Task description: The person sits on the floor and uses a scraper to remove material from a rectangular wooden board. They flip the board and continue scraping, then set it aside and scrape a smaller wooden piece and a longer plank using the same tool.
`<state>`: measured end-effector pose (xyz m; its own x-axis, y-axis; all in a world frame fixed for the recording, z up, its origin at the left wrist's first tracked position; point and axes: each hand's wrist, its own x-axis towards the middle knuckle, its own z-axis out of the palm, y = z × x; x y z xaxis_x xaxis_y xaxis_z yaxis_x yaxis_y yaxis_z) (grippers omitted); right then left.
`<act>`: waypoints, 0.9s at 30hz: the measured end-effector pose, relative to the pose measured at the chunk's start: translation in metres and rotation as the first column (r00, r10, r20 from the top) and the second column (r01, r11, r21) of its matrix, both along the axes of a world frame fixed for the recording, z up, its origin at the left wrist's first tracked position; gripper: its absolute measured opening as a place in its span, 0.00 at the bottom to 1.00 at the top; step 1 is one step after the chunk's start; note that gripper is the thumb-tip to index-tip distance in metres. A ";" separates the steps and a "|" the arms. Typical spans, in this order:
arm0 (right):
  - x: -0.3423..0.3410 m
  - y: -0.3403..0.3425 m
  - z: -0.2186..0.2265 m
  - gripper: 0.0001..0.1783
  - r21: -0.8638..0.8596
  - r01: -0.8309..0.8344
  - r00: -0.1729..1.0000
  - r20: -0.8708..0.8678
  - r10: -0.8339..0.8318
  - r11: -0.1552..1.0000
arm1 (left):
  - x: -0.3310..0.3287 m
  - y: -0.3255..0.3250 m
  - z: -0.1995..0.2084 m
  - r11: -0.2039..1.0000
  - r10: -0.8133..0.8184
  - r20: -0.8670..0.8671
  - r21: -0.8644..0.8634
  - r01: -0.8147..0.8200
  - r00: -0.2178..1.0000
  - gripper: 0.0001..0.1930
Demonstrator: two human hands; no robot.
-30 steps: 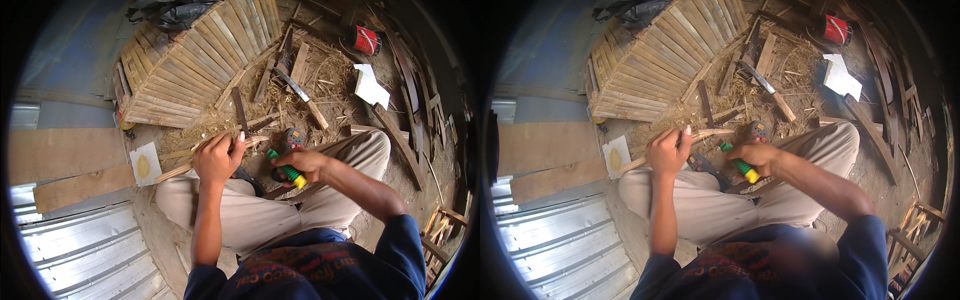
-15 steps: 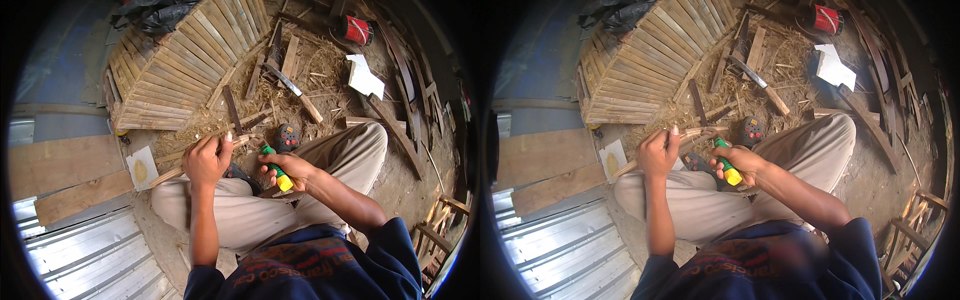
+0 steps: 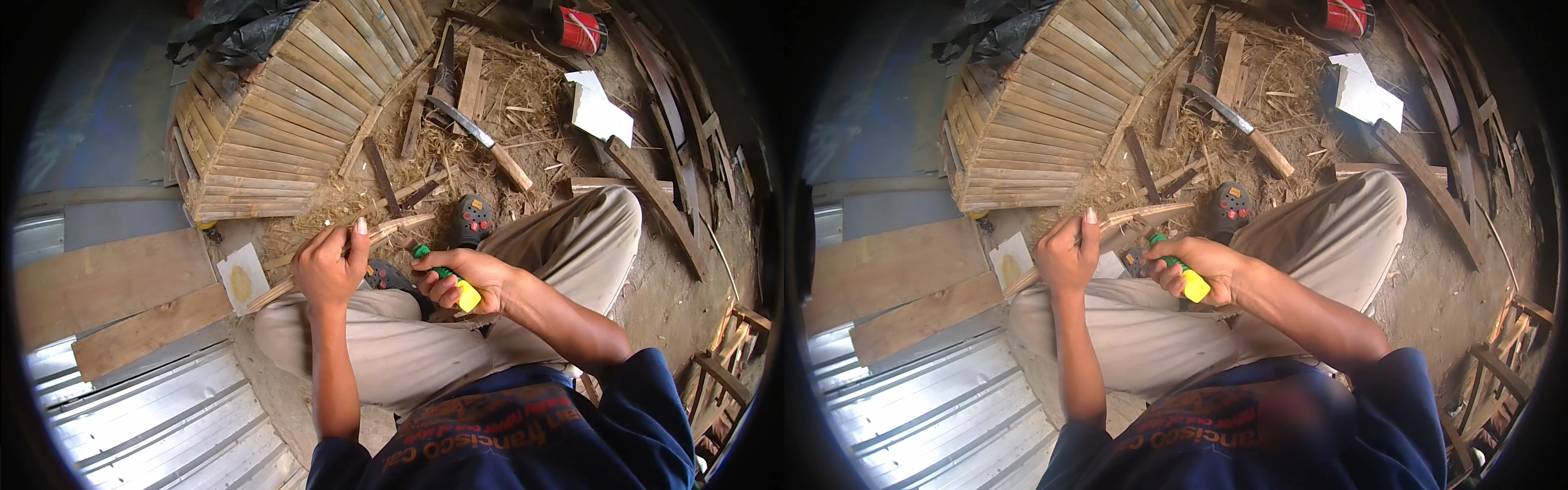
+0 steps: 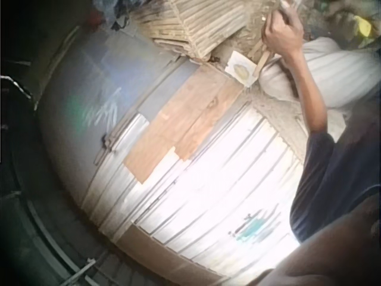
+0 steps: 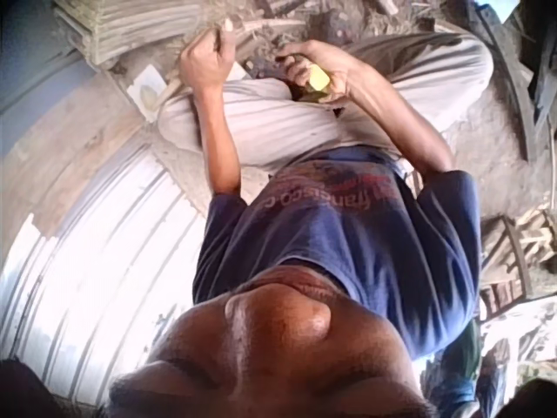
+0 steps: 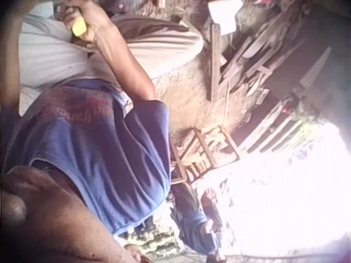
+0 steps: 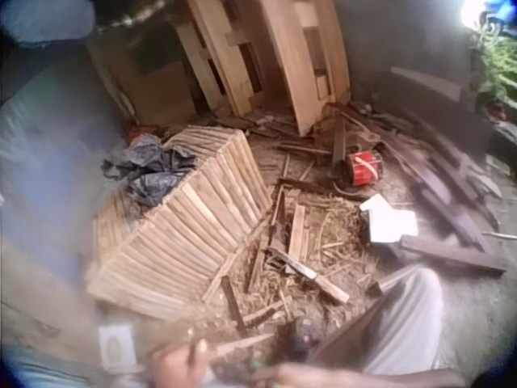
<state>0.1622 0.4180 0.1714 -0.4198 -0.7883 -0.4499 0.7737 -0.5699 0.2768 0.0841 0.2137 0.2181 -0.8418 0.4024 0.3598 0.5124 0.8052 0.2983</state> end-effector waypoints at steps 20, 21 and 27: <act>-0.042 0.014 -0.058 0.22 0.492 0.859 0.452 -0.599 0.661 -0.141 | -0.045 0.008 0.003 0.993 0.111 -0.063 -0.035 -0.113 0.992 0.19; -0.037 0.011 -0.054 0.21 0.509 0.853 0.474 -0.655 0.588 -0.121 | -0.044 0.009 0.003 0.992 0.117 -0.054 -0.033 -0.118 0.992 0.19; -0.015 -0.004 -0.027 0.14 0.610 0.412 0.869 -0.486 -0.092 0.677 | -0.038 0.007 0.000 0.990 0.123 -0.067 -0.054 -0.127 0.990 0.18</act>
